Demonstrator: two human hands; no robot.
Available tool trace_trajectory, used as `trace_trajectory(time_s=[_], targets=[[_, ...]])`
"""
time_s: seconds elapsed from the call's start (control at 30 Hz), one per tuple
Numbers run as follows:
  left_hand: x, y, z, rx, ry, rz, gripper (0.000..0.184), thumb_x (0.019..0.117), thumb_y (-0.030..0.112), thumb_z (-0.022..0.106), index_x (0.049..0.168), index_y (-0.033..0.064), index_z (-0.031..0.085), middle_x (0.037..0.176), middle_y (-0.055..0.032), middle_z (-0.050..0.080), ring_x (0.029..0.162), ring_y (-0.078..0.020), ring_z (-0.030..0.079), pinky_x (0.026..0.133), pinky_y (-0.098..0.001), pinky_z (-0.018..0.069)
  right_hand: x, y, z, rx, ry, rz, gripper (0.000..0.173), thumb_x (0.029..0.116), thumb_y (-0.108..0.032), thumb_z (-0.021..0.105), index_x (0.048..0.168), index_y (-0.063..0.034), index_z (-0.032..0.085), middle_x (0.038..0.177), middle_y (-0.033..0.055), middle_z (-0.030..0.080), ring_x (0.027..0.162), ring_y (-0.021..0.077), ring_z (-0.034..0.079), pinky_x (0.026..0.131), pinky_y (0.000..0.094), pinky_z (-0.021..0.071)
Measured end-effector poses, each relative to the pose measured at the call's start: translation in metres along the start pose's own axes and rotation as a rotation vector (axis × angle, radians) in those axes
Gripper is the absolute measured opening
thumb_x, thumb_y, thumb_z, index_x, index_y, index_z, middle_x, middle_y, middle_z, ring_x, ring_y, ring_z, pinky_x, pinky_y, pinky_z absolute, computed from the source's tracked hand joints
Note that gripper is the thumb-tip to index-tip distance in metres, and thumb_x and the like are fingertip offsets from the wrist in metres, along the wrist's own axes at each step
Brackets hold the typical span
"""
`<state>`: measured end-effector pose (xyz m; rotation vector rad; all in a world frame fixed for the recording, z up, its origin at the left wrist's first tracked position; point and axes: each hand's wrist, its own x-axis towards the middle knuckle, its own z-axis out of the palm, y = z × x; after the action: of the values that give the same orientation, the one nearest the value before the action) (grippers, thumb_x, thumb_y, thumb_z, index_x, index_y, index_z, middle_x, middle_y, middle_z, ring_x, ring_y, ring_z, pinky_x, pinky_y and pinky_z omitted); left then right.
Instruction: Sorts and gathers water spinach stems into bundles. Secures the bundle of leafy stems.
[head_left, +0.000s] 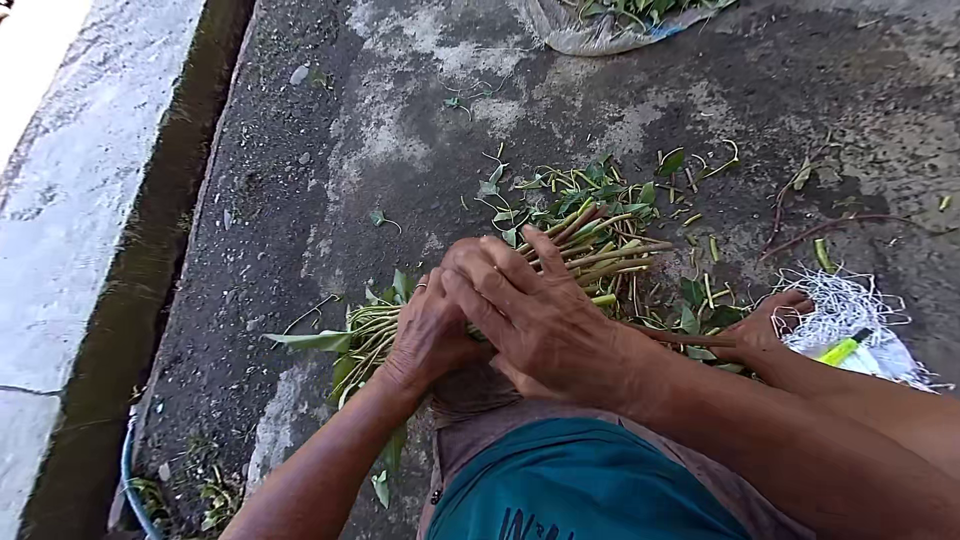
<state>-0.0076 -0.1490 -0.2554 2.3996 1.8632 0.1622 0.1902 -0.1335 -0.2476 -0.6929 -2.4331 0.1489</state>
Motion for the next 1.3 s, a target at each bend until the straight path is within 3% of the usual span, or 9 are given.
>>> trace_trajectory(time_s=[0.07,0.13,0.23,0.47,0.63,0.77,0.9,1.03,1.3], targets=[[-0.001,-0.015,0.005,-0.104,0.073,0.025,0.07,0.0674,0.051,0.081,0.113,-0.0002,0.07,0.103,-0.0204,0.068,0.086,-0.0375,0.069,0.069,-0.0563,0.0562,-0.012,-0.01,-0.012,0.175,0.161,-0.061,0.027,0.0906,-0.033,0.067,0.093,-0.0064,0.07,0.088,0.0107,0.07,0.085,0.0285,0.068,0.077,0.0459,0.0528],[-0.002,-0.03,0.012,-0.182,0.111,0.042,0.076,0.0621,0.052,0.086,0.117,0.0036,0.069,0.105,-0.0164,0.069,0.088,-0.0322,0.07,0.072,-0.0532,0.0575,-0.036,-0.003,-0.009,0.253,-0.211,0.103,0.05,0.085,-0.055,0.066,0.073,-0.0066,0.062,0.068,0.0109,0.063,0.065,0.0298,0.067,0.057,0.0469,0.0508],[-0.002,-0.037,0.014,-0.285,0.1,0.004,0.091,0.0575,0.051,0.089,0.132,0.0041,0.063,0.112,-0.0152,0.07,0.098,-0.0296,0.07,0.082,-0.0533,0.057,-0.048,0.037,0.015,0.37,-0.724,0.646,0.106,0.074,-0.075,0.074,0.139,0.0065,0.055,0.13,0.0322,0.06,0.12,0.0499,0.059,0.096,0.0688,0.0459],[0.012,-0.022,0.01,-0.561,0.024,-0.082,0.076,0.0551,0.044,0.091,0.114,0.0041,0.066,0.103,-0.0047,0.069,0.096,-0.0128,0.067,0.087,-0.0378,0.0562,0.019,0.016,0.051,1.493,0.688,0.627,0.054,0.0693,-0.008,0.088,0.117,-0.0055,0.062,0.099,0.0021,0.073,0.093,0.0102,0.071,0.085,0.0328,0.0617],[0.017,-0.011,0.016,-0.624,0.139,-0.168,0.074,0.0565,0.039,0.091,0.115,0.0018,0.066,0.099,-0.0033,0.073,0.095,-0.0081,0.07,0.088,-0.0333,0.0577,0.047,0.035,0.062,1.682,0.729,0.519,0.054,0.0705,-0.019,0.088,0.117,-0.0145,0.061,0.096,-0.0033,0.071,0.086,0.0061,0.069,0.078,0.0293,0.0607],[0.033,-0.011,-0.001,-0.413,-0.009,-0.371,0.066,0.0618,0.037,0.09,0.113,0.0014,0.067,0.1,-0.0156,0.071,0.099,-0.0318,0.069,0.089,-0.0556,0.0527,0.034,0.076,0.04,1.198,0.296,0.806,0.1,0.0785,-0.022,0.085,0.159,-0.0095,0.027,0.136,0.0088,0.059,0.118,0.0135,0.061,0.1,0.033,0.0529],[0.041,-0.006,-0.02,-0.255,-0.134,-0.417,0.069,0.0668,0.034,0.089,0.12,-0.0011,0.064,0.11,-0.0207,0.07,0.108,-0.0392,0.066,0.093,-0.06,0.0499,-0.01,0.105,-0.041,0.714,-0.206,0.794,0.059,0.0841,-0.033,0.083,0.131,-0.0034,0.064,0.1,0.0094,0.075,0.088,0.0196,0.072,0.082,0.0415,0.0597],[0.042,0.001,-0.021,-0.227,-0.156,-0.386,0.078,0.0701,0.034,0.085,0.135,0.0002,0.058,0.12,-0.022,0.068,0.11,-0.0411,0.066,0.092,-0.0615,0.0507,-0.035,0.09,-0.07,1.259,-0.091,0.325,0.081,0.0849,-0.055,0.075,0.15,-0.0165,0.046,0.105,-0.0025,0.077,0.076,0.0081,0.073,0.065,0.0253,0.0623],[0.033,0.01,-0.003,-0.141,-0.01,-0.188,0.107,0.0704,0.028,0.083,0.163,0.0197,0.031,0.114,-0.0241,0.068,0.092,-0.0431,0.069,0.076,-0.0596,0.0544,0.004,0.07,-0.037,-0.027,0.053,0.186,0.031,0.0929,-0.031,0.072,0.114,-0.0092,0.077,0.103,0.0139,0.07,0.075,0.0248,0.07,0.059,0.0416,0.0582]])
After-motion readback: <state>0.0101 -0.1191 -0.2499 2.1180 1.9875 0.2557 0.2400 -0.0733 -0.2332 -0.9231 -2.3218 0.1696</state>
